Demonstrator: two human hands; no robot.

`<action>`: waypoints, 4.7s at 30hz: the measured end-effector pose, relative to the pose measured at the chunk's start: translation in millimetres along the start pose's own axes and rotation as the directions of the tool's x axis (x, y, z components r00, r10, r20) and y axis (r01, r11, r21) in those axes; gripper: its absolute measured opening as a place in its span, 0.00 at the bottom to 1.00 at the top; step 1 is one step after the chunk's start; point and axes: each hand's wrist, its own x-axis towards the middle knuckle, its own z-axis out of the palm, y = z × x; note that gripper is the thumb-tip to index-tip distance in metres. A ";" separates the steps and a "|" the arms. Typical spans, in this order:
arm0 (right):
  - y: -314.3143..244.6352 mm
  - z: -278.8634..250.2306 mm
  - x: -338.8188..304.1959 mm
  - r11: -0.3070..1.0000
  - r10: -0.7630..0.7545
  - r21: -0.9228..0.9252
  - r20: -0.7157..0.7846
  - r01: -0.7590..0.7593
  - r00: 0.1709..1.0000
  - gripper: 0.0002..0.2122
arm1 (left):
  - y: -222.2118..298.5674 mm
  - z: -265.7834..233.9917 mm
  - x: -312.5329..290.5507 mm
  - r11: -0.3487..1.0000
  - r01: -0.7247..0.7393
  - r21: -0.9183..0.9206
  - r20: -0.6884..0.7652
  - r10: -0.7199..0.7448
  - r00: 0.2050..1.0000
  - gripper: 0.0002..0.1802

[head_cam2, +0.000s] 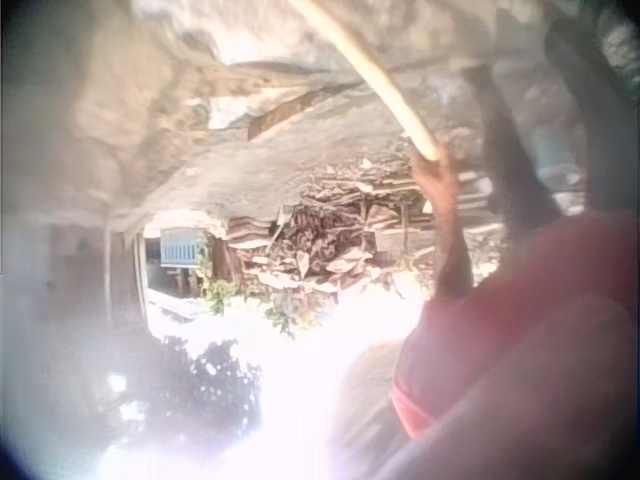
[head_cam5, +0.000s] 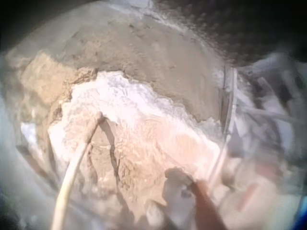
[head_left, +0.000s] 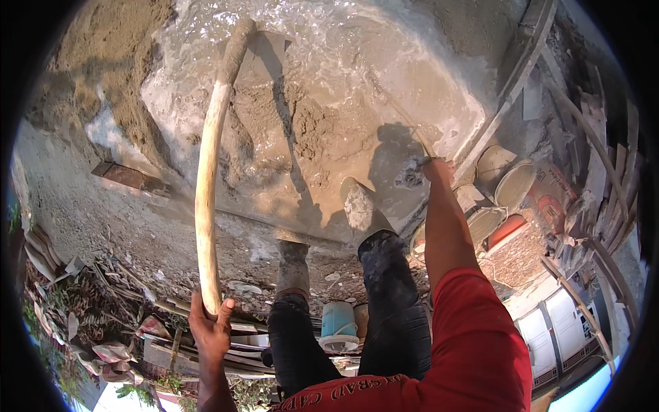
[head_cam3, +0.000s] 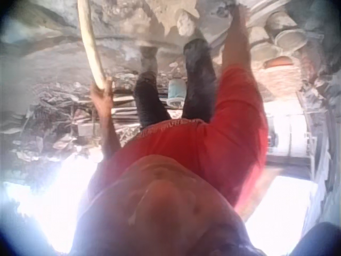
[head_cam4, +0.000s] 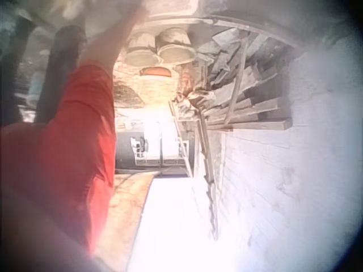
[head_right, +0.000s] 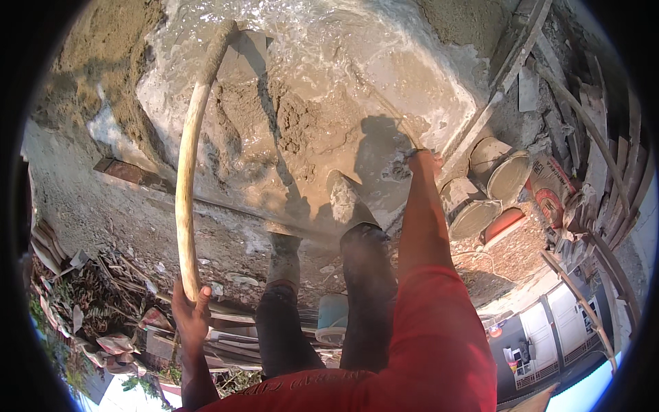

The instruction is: The person mixes mortar in a shallow pit on the ground using a hoe, repeatedly pulling and pushing the sand and cement mixture into water and then smoothing the edges of the pile.

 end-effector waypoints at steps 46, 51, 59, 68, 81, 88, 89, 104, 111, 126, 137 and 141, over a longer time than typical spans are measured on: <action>-19.8 -56.6 -397.3 -0.847 -0.512 0.318 -0.273 -0.426 0.814 0.10 | -20.3 155.2 -71.4 0.324 -0.928 0.186 0.276 0.889 0.365 0.24; -0.7 -128.3 -456.7 0.321 -0.225 0.772 -0.500 0.548 0.836 0.18 | -43.7 114.3 -44.5 0.302 -0.951 0.072 0.210 0.927 0.310 0.23; 48.2 -178.8 -458.6 0.651 -0.579 0.565 -0.063 0.507 0.813 0.19 | -74.3 116.2 -34.9 0.723 -0.691 -0.010 0.396 0.637 0.662 0.26; 95.1 -196.5 -577.8 0.316 -0.384 0.811 -0.365 0.492 0.848 0.18 | -64.8 59.5 -5.2 -0.265 -0.904 0.336 0.740 0.668 0.080 0.20; 275.4 -79.1 -697.3 -0.154 0.066 0.902 -0.399 0.404 0.915 0.36 | -99.1 148.5 -261.7 -0.834 -0.530 -0.152 0.815 0.198 -0.545 0.18; 432.0 87.7 -741.4 -0.102 0.280 0.993 0.079 -0.052 0.957 0.42 | -282.0 290.4 -561.0 -0.516 -0.714 -0.473 0.831 0.008 -0.557 0.17; 459.1 79.3 -741.7 -0.217 0.308 0.976 0.078 -0.009 0.948 0.43 | -291.1 308.6 -590.1 -0.521 -0.737 -0.431 0.873 -0.033 -0.487 0.20; 896.3 256.2 -773.1 -0.445 0.654 0.891 0.259 0.085 0.711 0.20 | -611.0 628.5 -1152.9 -0.289 -0.907 -0.306 0.927 -0.308 -0.215 0.40; 1180.1 267.6 -740.5 -0.619 0.784 0.592 0.504 0.517 0.362 0.16 | -608.6 780.8 -1102.0 -0.059 -0.913 -0.404 0.827 -0.451 -0.336 0.44; 1605.4 426.9 -630.9 -0.763 0.637 0.481 0.674 0.432 0.373 0.14 | -554.7 984.7 -1061.8 -0.383 -0.825 -0.415 0.809 -0.571 -0.142 0.27; 1743.1 656.8 -494.2 -0.657 0.614 0.717 0.688 -0.233 0.387 0.18 | -421.1 879.0 -947.6 0.194 -0.744 0.639 0.684 0.300 0.665 0.17; 1773.4 750.3 -495.3 -0.378 0.739 0.758 0.593 -0.532 0.320 0.25 | -465.4 811.6 -967.3 0.168 -0.493 0.854 0.486 0.082 0.870 0.19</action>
